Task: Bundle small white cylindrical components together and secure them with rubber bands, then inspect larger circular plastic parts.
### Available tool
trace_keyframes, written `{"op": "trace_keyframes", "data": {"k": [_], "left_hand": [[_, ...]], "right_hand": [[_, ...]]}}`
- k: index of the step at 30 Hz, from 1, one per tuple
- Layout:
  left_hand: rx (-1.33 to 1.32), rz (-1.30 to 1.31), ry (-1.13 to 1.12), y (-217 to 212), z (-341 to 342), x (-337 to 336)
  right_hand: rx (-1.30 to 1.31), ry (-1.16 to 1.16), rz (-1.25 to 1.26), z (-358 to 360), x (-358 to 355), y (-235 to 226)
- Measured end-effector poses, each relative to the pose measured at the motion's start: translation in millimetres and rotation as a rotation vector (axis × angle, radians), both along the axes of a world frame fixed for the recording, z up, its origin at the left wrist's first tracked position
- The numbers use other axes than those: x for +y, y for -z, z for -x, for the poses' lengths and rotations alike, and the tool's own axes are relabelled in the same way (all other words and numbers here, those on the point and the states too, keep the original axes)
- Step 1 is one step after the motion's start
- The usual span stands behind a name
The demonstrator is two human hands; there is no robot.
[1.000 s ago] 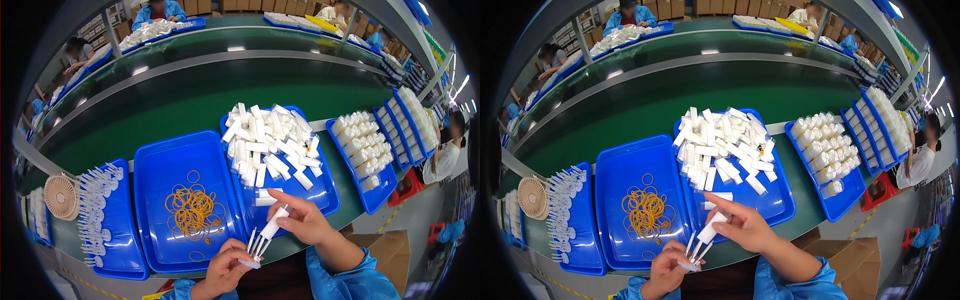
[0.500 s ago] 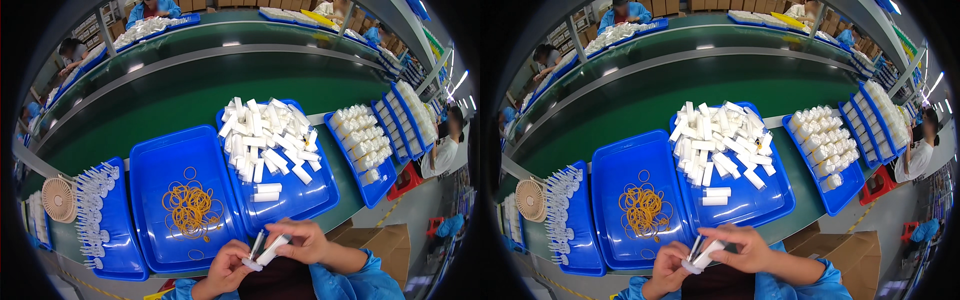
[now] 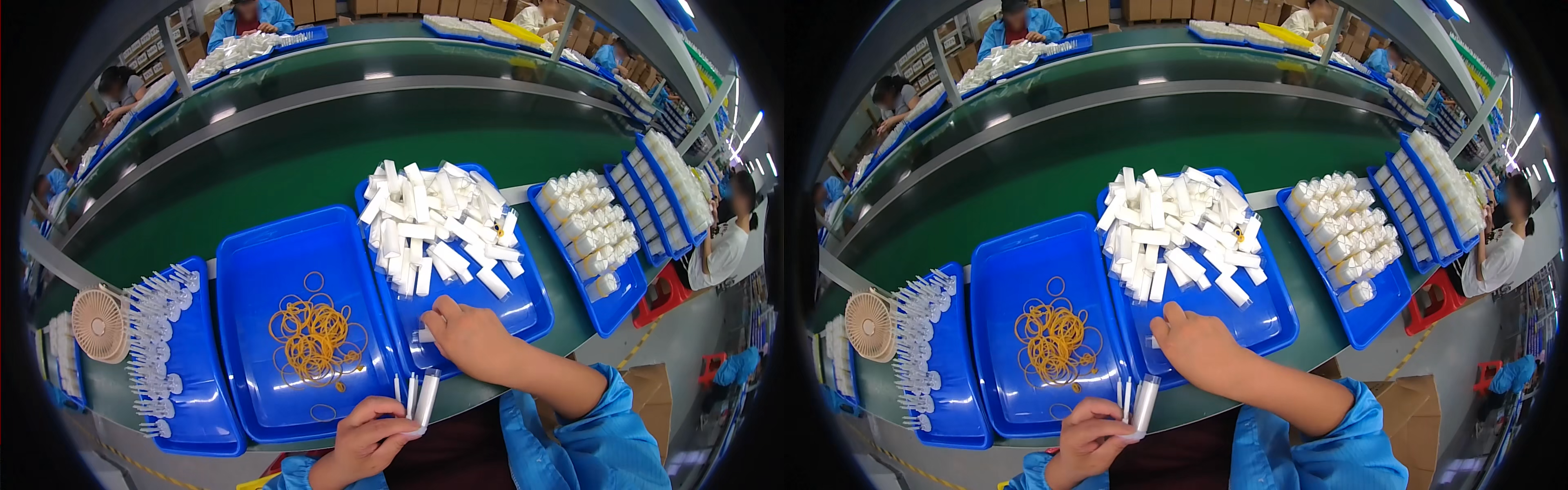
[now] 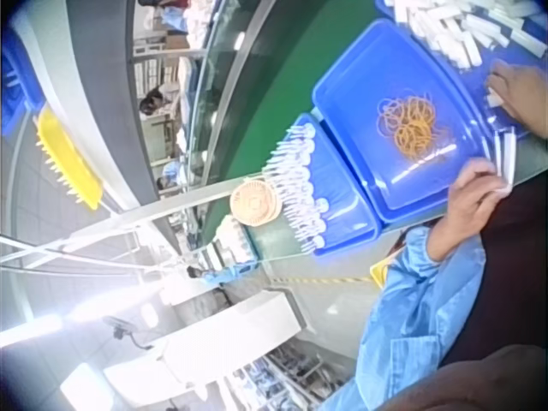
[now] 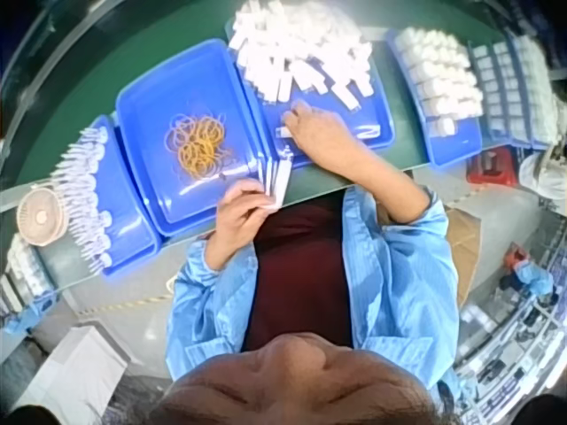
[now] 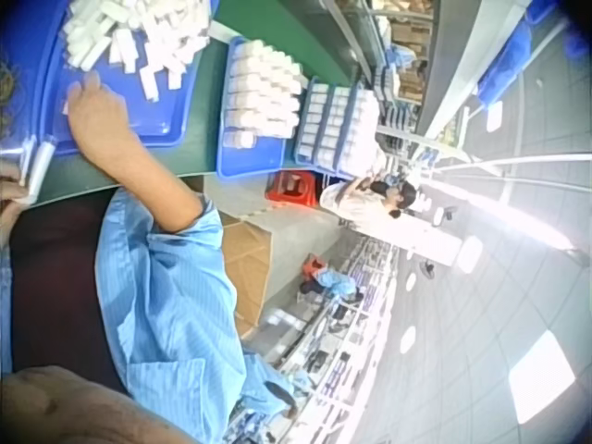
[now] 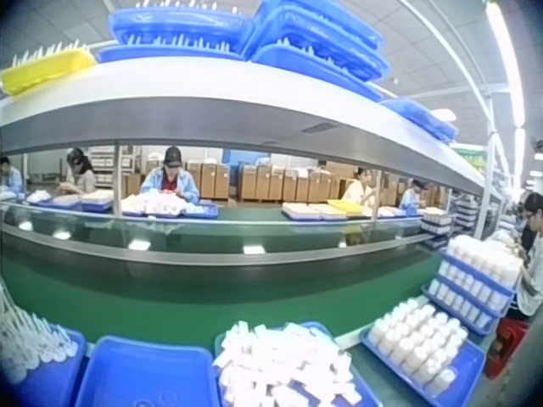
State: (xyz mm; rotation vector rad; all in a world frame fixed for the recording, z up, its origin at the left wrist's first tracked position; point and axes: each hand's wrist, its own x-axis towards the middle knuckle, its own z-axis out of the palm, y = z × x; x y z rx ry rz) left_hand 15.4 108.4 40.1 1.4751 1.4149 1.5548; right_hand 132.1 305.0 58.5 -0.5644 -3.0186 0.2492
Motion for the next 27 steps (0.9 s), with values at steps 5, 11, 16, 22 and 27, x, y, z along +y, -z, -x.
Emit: {"op": "trace_keyframes", "data": {"k": [5,11,16,22,27], "left_hand": [[0.057,-0.046,0.027,3.0,-5.0,4.1],[0.102,-0.064,0.013,1.8,-5.6,6.7],[0.095,-0.078,0.049,0.5,-7.9,10.2],[0.091,-0.141,0.053,2.8,-9.7,12.8],[0.084,-0.164,0.035,5.9,-10.7,15.0]], "right_hand": [[0.121,-0.079,-0.052,-8.3,0.4,0.7],[0.072,-0.104,-0.051,-18.9,0.9,3.9],[-0.110,-0.098,0.092,-14.0,11.0,2.6],[0.476,0.305,1.584,-12.8,3.1,-7.3],[0.620,0.216,2.087,-17.9,-11.7,-6.4]]}}
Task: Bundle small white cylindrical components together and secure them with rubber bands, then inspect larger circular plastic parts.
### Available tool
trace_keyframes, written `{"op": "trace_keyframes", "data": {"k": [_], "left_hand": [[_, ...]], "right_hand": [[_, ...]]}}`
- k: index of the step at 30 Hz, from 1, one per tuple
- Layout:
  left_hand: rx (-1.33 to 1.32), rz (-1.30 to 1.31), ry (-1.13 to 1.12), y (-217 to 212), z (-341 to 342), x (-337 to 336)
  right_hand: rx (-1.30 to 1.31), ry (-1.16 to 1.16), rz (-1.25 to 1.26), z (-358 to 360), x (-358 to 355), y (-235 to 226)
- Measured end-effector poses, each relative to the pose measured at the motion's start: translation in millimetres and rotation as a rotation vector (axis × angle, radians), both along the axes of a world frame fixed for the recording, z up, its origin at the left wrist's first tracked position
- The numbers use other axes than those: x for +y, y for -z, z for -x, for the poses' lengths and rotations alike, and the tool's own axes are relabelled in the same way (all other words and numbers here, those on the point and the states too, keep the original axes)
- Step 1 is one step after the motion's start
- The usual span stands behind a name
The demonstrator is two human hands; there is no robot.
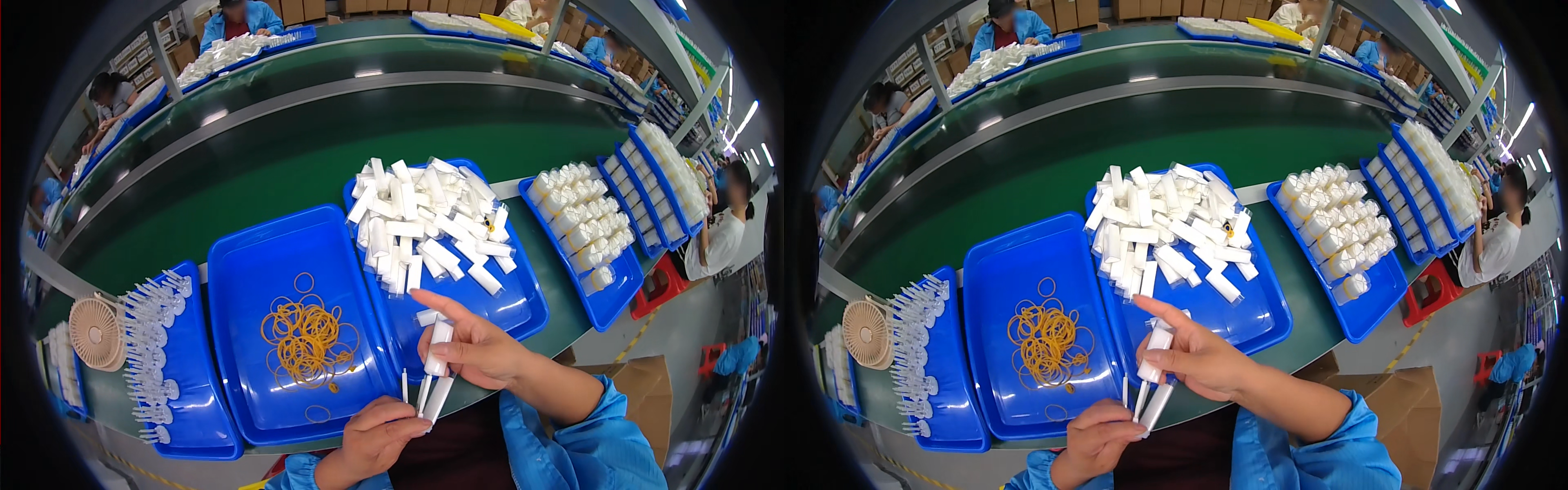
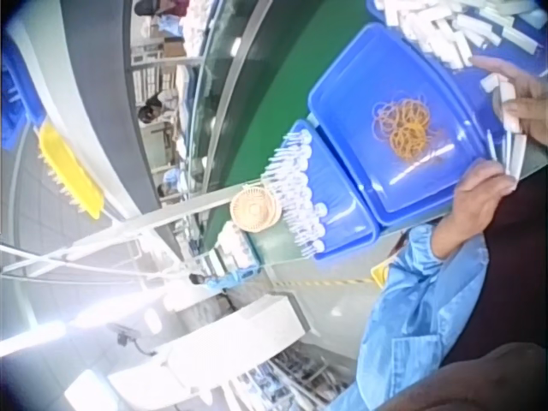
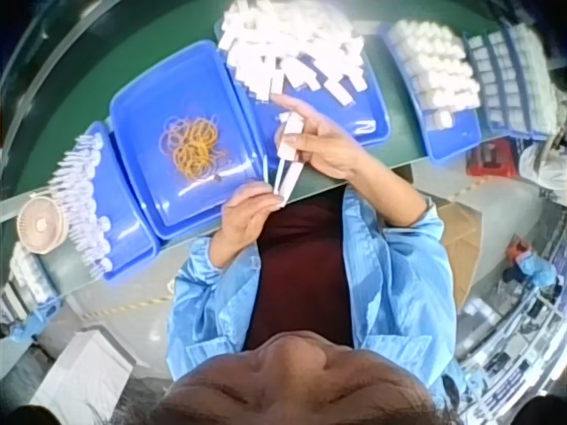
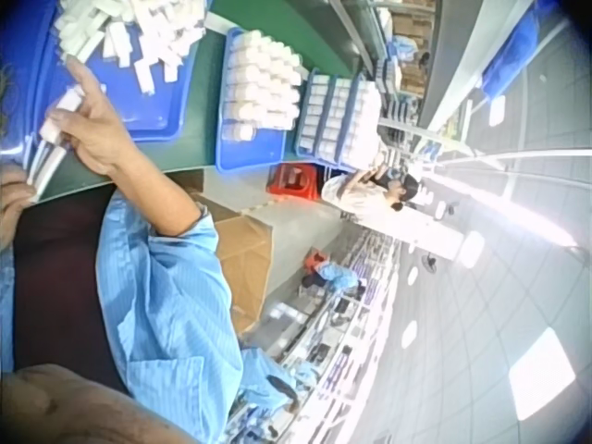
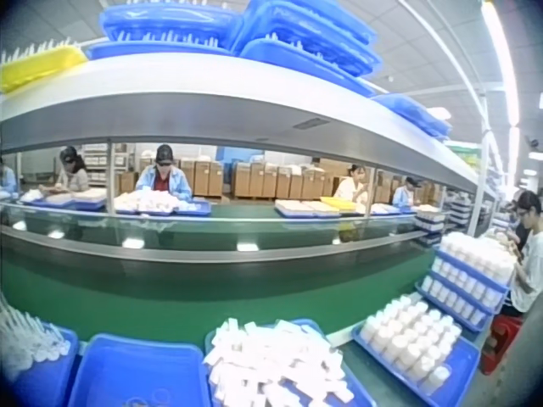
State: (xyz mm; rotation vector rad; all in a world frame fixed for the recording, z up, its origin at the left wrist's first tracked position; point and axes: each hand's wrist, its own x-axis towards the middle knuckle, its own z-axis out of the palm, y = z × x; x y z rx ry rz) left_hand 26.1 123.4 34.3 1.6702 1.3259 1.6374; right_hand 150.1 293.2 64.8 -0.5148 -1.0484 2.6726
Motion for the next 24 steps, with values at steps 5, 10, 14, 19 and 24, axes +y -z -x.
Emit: {"op": "trace_keyframes", "data": {"k": [5,10,14,19,24], "left_hand": [[-0.017,0.008,0.049,-1.6,1.1,2.6],[0.061,-0.003,0.123,6.6,5.3,0.4],[0.043,-0.061,0.158,9.2,2.6,-3.3],[-0.050,-0.021,0.065,10.5,1.2,-14.7],[-0.013,0.056,-0.027,1.2,9.0,-17.7]], "right_hand": [[-0.080,-0.028,-0.356,-9.4,0.3,-2.3],[-0.160,-0.001,-1.157,-22.0,0.9,-19.7],[-0.150,-0.028,-0.924,-31.5,-4.1,-15.9],[-0.113,0.072,-0.382,-35.0,-22.5,-23.3],[-0.077,0.126,-0.614,-36.6,-29.8,-17.8]]}}
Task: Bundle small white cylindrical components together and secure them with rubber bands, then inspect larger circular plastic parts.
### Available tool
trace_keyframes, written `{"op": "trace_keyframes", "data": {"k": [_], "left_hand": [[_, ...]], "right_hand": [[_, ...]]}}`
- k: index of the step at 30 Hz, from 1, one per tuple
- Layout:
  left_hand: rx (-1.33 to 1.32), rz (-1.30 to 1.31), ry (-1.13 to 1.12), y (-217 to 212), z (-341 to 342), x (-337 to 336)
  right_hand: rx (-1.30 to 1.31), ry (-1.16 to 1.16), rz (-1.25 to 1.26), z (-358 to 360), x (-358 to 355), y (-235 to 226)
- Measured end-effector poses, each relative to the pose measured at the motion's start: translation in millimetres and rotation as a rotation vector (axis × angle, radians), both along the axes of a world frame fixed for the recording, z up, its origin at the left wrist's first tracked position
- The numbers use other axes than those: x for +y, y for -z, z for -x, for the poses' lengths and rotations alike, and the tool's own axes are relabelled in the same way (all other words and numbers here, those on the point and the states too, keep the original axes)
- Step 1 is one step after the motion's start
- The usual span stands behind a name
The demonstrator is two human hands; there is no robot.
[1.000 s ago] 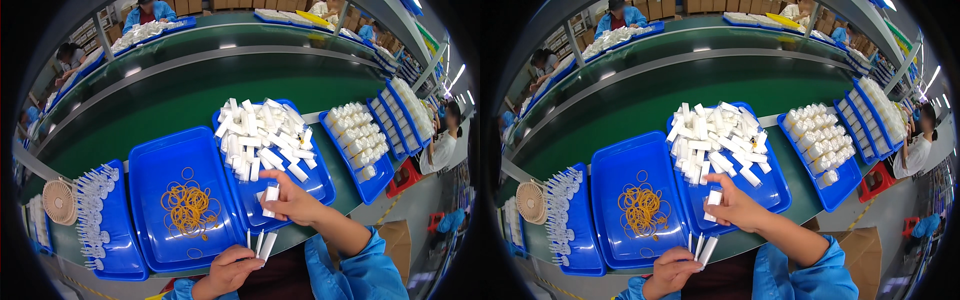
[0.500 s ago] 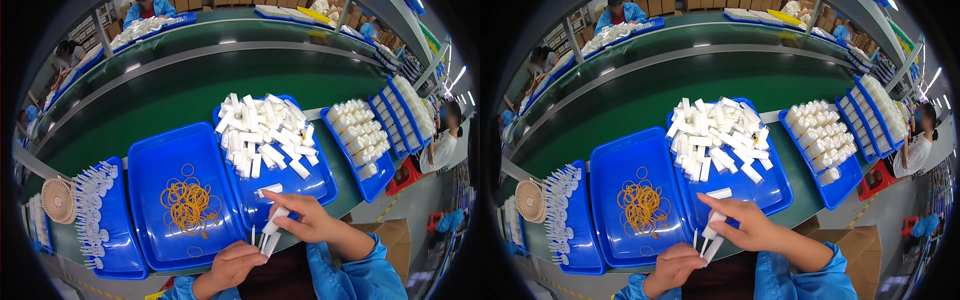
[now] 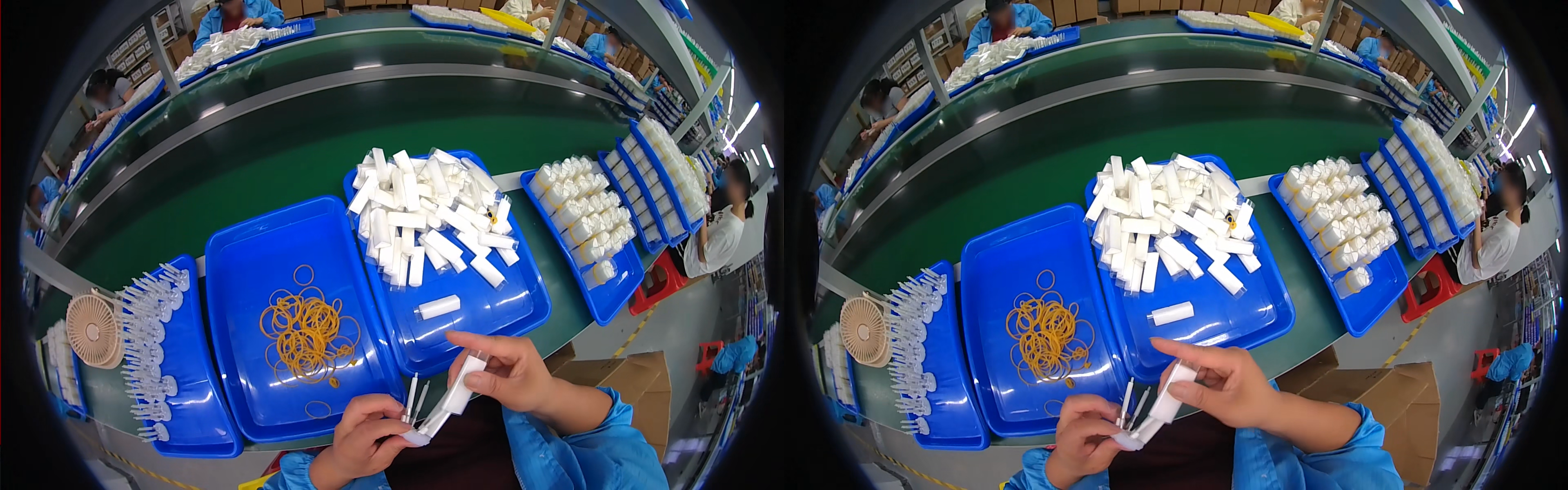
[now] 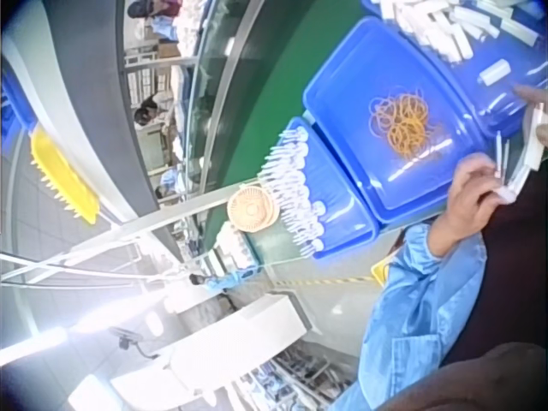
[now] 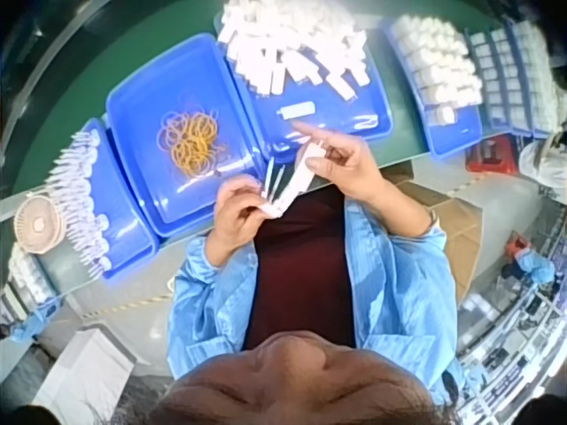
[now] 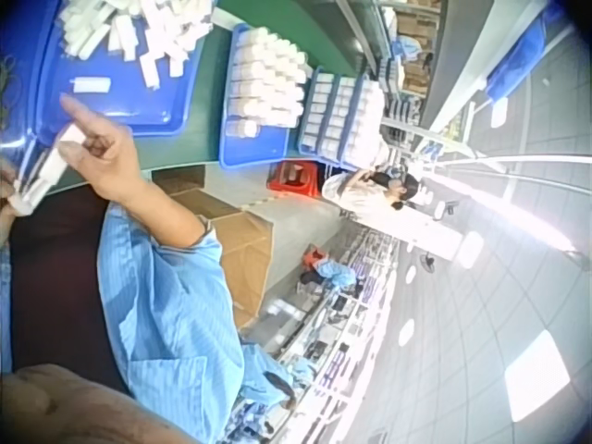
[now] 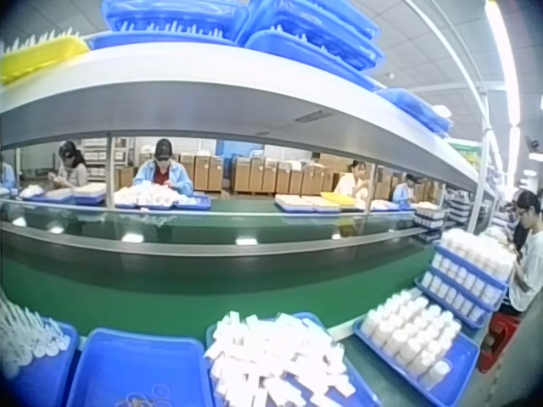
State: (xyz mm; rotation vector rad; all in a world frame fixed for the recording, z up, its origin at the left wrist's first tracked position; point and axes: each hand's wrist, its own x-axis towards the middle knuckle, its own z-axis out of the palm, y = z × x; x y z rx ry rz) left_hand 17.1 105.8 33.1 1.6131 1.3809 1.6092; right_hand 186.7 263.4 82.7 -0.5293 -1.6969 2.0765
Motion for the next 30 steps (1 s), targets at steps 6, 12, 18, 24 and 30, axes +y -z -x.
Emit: {"op": "trace_keyframes", "data": {"k": [6,12,18,24,30], "left_hand": [[-0.039,0.009,0.032,2.9,-2.3,6.4],[-0.160,0.015,0.033,6.0,-3.8,3.5],[0.074,0.014,-0.107,-4.6,9.5,9.9],[0.196,0.038,-0.144,-8.1,10.5,7.4],[0.238,-0.010,-0.121,-10.2,3.1,10.2]], "right_hand": [[-0.039,-0.051,0.130,6.9,-0.1,0.1],[0.002,-0.086,-0.285,12.5,-17.6,18.5],[-0.099,0.030,-1.090,29.2,39.6,7.9],[-0.691,-0.157,-1.521,33.7,49.4,32.9],[0.004,-0.002,0.331,30.8,34.6,22.4]]}}
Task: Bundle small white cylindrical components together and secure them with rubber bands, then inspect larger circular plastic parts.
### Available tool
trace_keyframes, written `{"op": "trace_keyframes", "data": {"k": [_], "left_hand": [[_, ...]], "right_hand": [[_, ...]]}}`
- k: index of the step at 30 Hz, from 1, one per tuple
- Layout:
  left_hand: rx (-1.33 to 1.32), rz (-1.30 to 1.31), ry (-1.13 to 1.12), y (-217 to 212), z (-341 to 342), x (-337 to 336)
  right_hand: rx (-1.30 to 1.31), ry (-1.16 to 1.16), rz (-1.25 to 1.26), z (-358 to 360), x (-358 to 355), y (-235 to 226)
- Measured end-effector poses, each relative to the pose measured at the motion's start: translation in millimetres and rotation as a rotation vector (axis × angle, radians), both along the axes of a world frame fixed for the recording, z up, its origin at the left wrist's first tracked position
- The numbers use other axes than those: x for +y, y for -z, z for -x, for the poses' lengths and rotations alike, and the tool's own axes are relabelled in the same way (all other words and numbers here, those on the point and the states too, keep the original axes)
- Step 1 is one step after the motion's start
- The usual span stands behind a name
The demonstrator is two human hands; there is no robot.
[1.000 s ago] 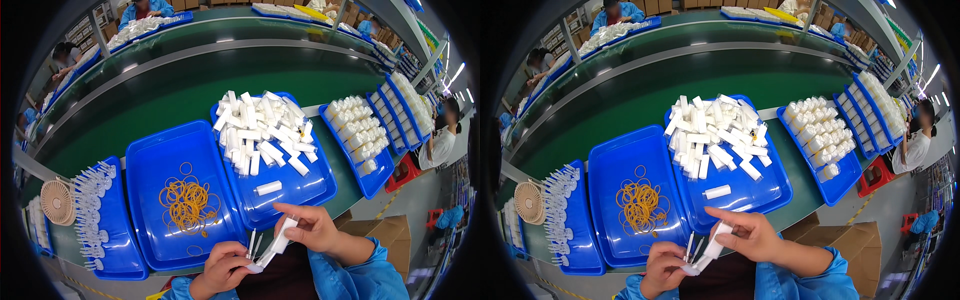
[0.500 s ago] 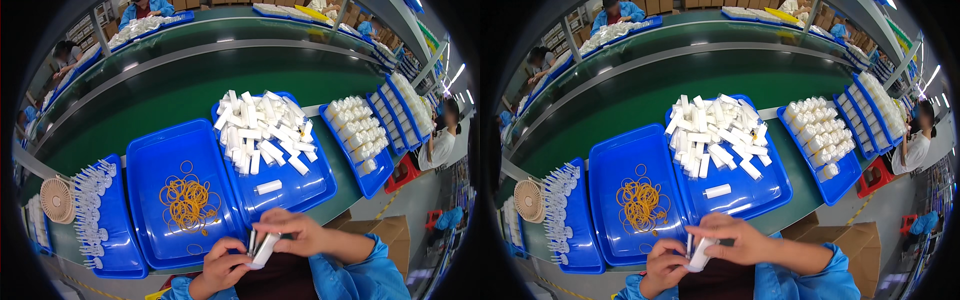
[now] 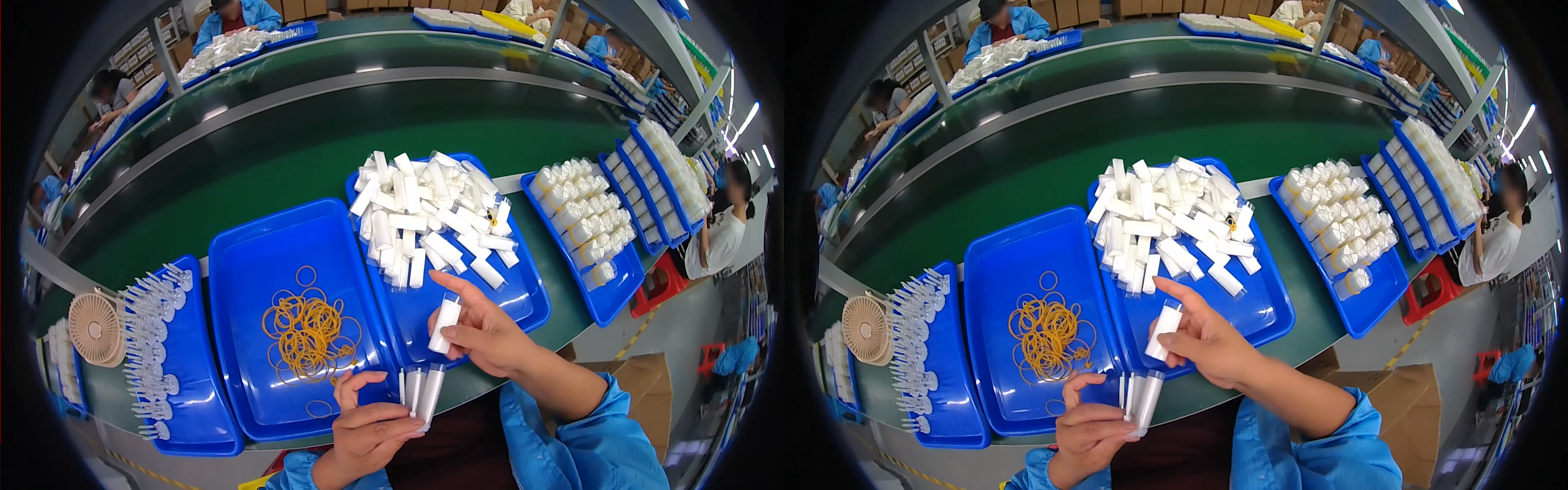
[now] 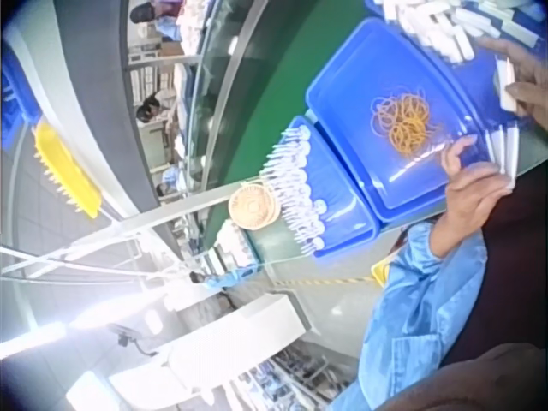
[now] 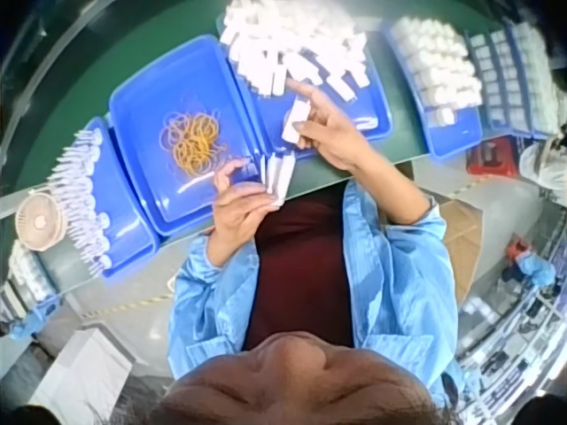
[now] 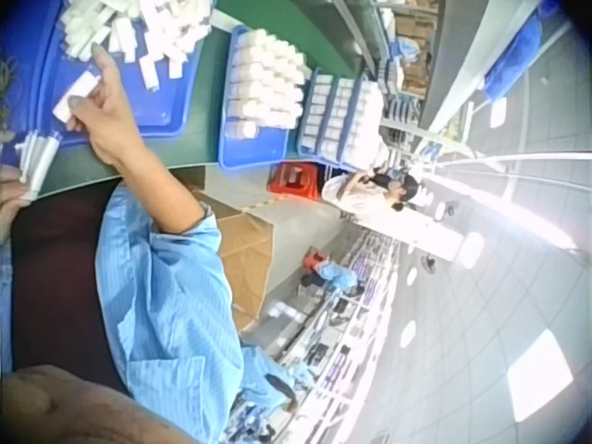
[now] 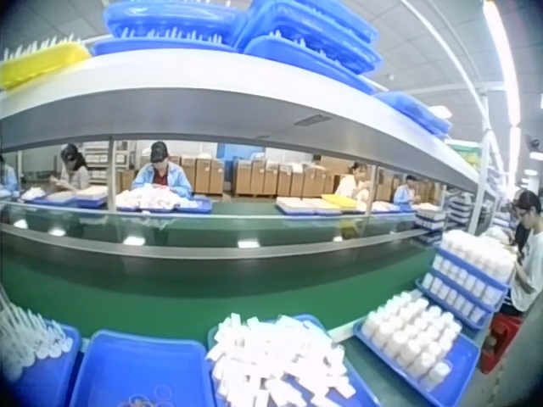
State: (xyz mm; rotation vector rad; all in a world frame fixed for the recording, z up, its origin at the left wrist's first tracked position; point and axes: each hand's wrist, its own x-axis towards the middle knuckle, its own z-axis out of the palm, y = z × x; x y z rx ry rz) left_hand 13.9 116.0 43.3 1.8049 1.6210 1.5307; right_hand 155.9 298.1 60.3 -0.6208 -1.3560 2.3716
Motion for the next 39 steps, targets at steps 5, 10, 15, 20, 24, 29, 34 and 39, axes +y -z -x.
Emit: {"op": "trace_keyframes", "data": {"k": [5,10,15,20,24,29,34,39], "left_hand": [[-0.036,0.032,0.023,-3.0,-3.3,4.1],[-0.045,0.033,0.040,-1.0,-2.9,5.0],[-0.047,0.068,0.040,-0.1,-1.9,2.8],[0.026,0.047,0.066,3.4,-1.1,2.3],[0.137,0.004,0.046,2.8,-5.6,2.1],[-0.038,-0.008,-0.027,1.1,-10.2,1.3],[0.001,0.088,-0.074,3.6,-9.3,-3.5],[-0.041,0.127,-0.062,5.4,-2.9,0.6]], "right_hand": [[0.180,-0.043,0.165,1.6,-9.4,0.0],[0.146,-0.057,0.171,0.4,-9.0,2.9],[0.054,-0.131,-0.113,-6.2,-3.7,-5.5],[-0.016,-0.144,-0.454,-21.7,-7.3,-16.9],[-0.050,-0.094,-0.526,-25.5,-23.0,-18.1],[0.065,-0.108,-0.606,-26.5,-35.3,-8.0],[0.067,-0.066,-0.683,-28.2,-50.5,2.5],[-0.132,0.073,-1.279,-24.6,9.3,-15.8]]}}
